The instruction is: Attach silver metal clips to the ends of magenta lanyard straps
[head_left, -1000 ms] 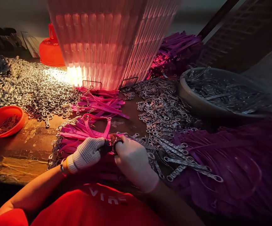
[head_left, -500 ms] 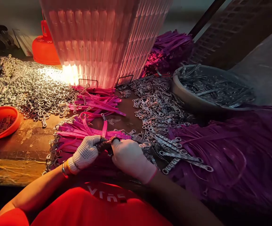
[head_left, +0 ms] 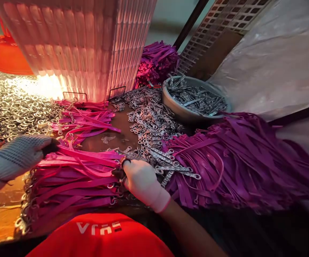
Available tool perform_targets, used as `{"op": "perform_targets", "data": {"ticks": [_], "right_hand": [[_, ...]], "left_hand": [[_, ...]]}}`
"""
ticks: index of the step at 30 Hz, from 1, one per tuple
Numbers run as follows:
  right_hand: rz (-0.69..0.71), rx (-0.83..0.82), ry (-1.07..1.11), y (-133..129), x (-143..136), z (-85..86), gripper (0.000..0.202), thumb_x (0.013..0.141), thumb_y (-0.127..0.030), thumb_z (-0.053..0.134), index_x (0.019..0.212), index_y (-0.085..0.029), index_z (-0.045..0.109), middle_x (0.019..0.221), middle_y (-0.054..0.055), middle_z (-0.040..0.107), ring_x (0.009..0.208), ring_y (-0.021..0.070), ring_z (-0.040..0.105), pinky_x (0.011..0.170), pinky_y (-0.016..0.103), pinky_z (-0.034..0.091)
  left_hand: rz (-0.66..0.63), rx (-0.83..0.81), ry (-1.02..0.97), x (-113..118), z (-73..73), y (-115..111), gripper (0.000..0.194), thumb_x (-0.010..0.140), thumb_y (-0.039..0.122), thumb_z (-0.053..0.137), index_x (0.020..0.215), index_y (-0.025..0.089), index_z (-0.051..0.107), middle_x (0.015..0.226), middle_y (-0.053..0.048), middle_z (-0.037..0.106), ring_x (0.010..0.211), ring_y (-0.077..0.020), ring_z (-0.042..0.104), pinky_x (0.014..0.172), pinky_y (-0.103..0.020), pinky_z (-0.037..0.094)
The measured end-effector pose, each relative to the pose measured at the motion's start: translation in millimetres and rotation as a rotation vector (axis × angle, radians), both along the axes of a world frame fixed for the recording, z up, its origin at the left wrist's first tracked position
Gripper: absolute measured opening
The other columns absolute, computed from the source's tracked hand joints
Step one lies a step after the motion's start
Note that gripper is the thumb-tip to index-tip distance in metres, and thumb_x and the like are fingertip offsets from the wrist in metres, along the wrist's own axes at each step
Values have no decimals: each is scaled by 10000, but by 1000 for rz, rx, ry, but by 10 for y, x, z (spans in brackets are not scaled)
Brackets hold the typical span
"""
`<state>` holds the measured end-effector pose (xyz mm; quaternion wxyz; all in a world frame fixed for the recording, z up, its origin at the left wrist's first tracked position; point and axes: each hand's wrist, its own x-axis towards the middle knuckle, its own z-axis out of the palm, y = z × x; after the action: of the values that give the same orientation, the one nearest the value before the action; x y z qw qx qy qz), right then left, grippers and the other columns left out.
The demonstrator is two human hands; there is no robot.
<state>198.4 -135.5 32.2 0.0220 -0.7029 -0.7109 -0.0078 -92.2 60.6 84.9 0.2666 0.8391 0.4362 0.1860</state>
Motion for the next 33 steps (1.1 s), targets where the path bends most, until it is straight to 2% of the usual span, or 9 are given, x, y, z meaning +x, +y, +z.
{"op": "perform_targets", "data": {"ticks": [4,6,8,11,15,21,25,28,33], "right_hand": [[-155,4,42,-8,525,-232,215,858,-257,591,1033,-168,679,1099,110,673,980,222,608,802,291,408],[-427,-77,-112,97,870,-377,222,879,-195,529,1026,-160,691,1020,107,685,915,209,616,741,284,409],[-514,-121,-199,250,1144,-519,229,871,-145,499,959,-120,708,952,146,682,868,234,615,677,305,392],[-448,-135,-254,464,1299,-676,242,853,-100,496,946,-85,719,986,195,662,935,280,604,675,321,383],[-360,-148,-301,553,1236,-751,302,875,-72,430,919,-55,729,961,225,647,950,321,606,689,352,406],[-314,-147,-311,499,1286,-744,229,791,-78,519,904,-80,719,1034,210,664,918,296,632,704,346,457],[-309,71,-91,403,1153,-571,304,788,-82,477,1022,-74,671,1103,208,666,1039,302,613,877,391,473],[-222,268,454,281,749,-300,346,833,-128,438,1131,-154,611,950,102,701,858,221,646,785,326,507],[89,94,868,191,-92,88,452,761,-140,538,1196,-238,617,972,24,713,830,180,653,737,281,518]], "left_hand": [[25,-151,-140,126,-172,-304,290,836,383,627,1060,246,751,899,-26,744,724,-174,633,604,-222,500],[67,-511,-351,376,-232,-515,320,887,427,591,1109,231,711,710,-13,653,492,-101,481,420,-180,377],[93,-974,-607,686,-270,-671,409,918,509,542,1105,170,673,579,36,502,369,-45,272,340,-157,243],[59,-1457,-800,1086,-343,-755,539,916,598,503,1095,107,637,625,17,535,343,-31,268,317,-161,250],[-78,-1696,-879,1242,-500,-738,652,928,638,431,1205,72,599,794,-81,657,405,-86,475,335,-190,343],[-89,-1694,-879,1044,-596,-796,430,878,303,595,1250,90,594,941,-114,705,455,-81,519,375,-188,387],[-117,-1525,-801,971,-591,-890,542,753,152,642,1290,117,575,858,-61,692,406,-40,422,366,-170,313],[-184,-1339,-781,972,-575,-972,680,727,134,597,1396,118,473,843,-59,695,459,-57,462,401,-167,312],[-303,-1149,-843,1065,-498,-1050,640,675,95,661,1301,180,559,949,-42,683,833,-157,619,669,-226,490]]}}
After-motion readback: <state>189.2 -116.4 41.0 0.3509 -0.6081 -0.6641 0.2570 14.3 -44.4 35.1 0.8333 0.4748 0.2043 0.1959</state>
